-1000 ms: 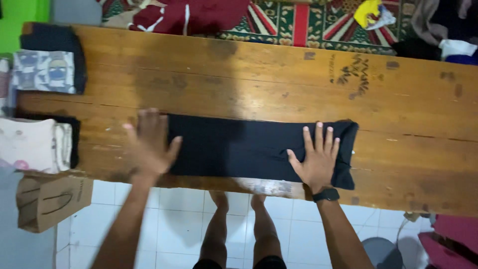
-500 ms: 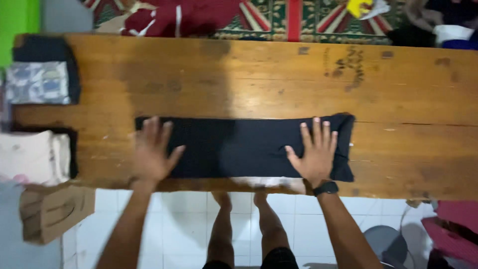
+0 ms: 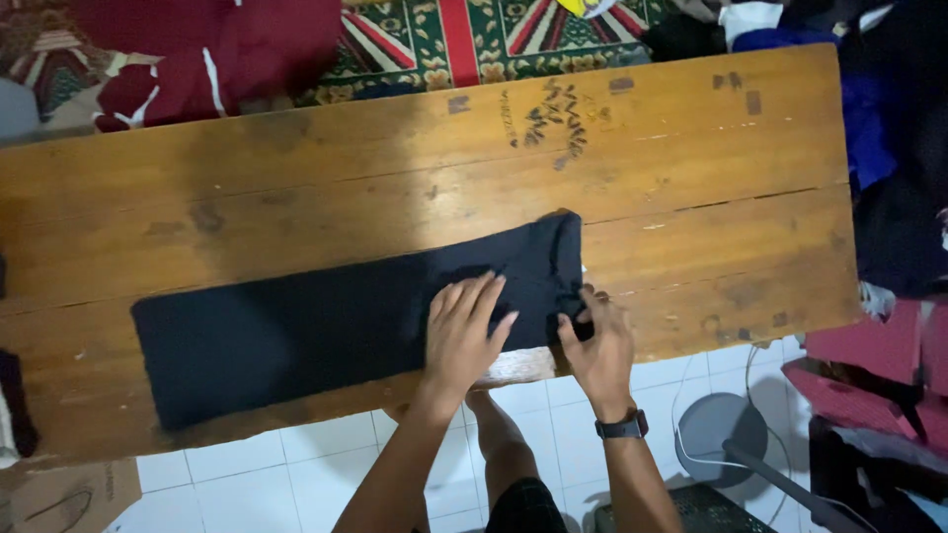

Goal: Folding a black t-shirt and black pants on a wooden table.

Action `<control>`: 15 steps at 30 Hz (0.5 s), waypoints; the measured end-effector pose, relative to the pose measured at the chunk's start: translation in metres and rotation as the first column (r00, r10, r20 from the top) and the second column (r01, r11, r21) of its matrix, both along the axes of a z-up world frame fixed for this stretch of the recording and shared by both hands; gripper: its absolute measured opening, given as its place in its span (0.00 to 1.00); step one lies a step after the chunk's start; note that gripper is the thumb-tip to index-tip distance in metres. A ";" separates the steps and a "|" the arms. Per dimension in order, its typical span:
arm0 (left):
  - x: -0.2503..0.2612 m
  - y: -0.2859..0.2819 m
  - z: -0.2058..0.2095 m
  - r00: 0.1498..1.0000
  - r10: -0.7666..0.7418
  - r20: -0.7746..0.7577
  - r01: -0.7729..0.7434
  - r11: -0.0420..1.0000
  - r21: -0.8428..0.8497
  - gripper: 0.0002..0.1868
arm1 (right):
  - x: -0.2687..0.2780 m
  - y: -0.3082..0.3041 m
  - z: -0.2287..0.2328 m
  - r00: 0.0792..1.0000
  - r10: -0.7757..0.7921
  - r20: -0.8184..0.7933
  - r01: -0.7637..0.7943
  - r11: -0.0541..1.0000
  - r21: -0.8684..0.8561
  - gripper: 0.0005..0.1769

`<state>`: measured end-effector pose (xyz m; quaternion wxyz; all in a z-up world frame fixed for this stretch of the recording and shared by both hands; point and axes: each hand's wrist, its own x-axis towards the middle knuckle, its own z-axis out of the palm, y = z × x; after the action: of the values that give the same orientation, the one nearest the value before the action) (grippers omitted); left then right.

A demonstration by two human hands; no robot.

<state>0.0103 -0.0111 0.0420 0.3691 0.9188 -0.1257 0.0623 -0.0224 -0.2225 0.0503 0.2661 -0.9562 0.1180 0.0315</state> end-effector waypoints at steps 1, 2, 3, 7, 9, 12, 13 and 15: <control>0.005 -0.007 -0.002 1.000 -0.005 -0.005 0.005 1.000 0.000 0.26 | -0.003 -0.004 -0.003 1.000 -0.005 -0.005 0.005 1.000 0.000 0.33; 0.011 -0.013 -0.004 1.000 -0.009 -0.007 0.010 0.999 0.036 0.24 | -0.005 -0.008 -0.007 1.000 0.022 0.019 -0.023 0.999 0.037 0.23; 0.017 -0.020 -0.006 1.000 -0.014 -0.010 0.014 0.997 0.073 0.23 | -0.006 -0.012 -0.010 0.998 0.048 0.043 -0.051 0.996 0.074 0.14; 0.012 -0.018 -0.025 0.999 -0.045 0.011 0.044 0.994 0.101 0.14 | -0.003 -0.007 0.014 0.945 0.139 0.296 -0.215 0.947 0.239 0.10; 0.011 -0.013 -0.019 0.998 -0.061 0.022 0.061 0.998 0.001 0.10 | -0.001 -0.008 0.016 0.944 0.190 0.269 -0.257 0.936 0.242 0.09; -0.004 -0.009 -0.015 0.999 -0.031 -0.018 0.028 0.989 -0.147 0.11 | -0.007 -0.019 -0.002 0.969 0.159 0.187 -0.216 0.917 0.337 0.09; -0.005 -0.008 -0.014 0.999 -0.034 -0.017 0.031 0.989 -0.145 0.11 | -0.004 -0.018 -0.005 0.970 0.156 0.189 -0.214 0.916 0.339 0.09; -0.010 -0.006 -0.013 0.949 0.074 -0.306 -0.157 0.953 -0.258 0.12 | 0.000 -0.018 -0.010 0.984 0.062 0.166 -0.143 0.834 0.533 0.09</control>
<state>0.0006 -0.0168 0.0289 0.5048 0.8625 -0.0050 -0.0354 -0.0224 -0.2400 0.0399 0.5316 -0.8463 0.0336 0.0100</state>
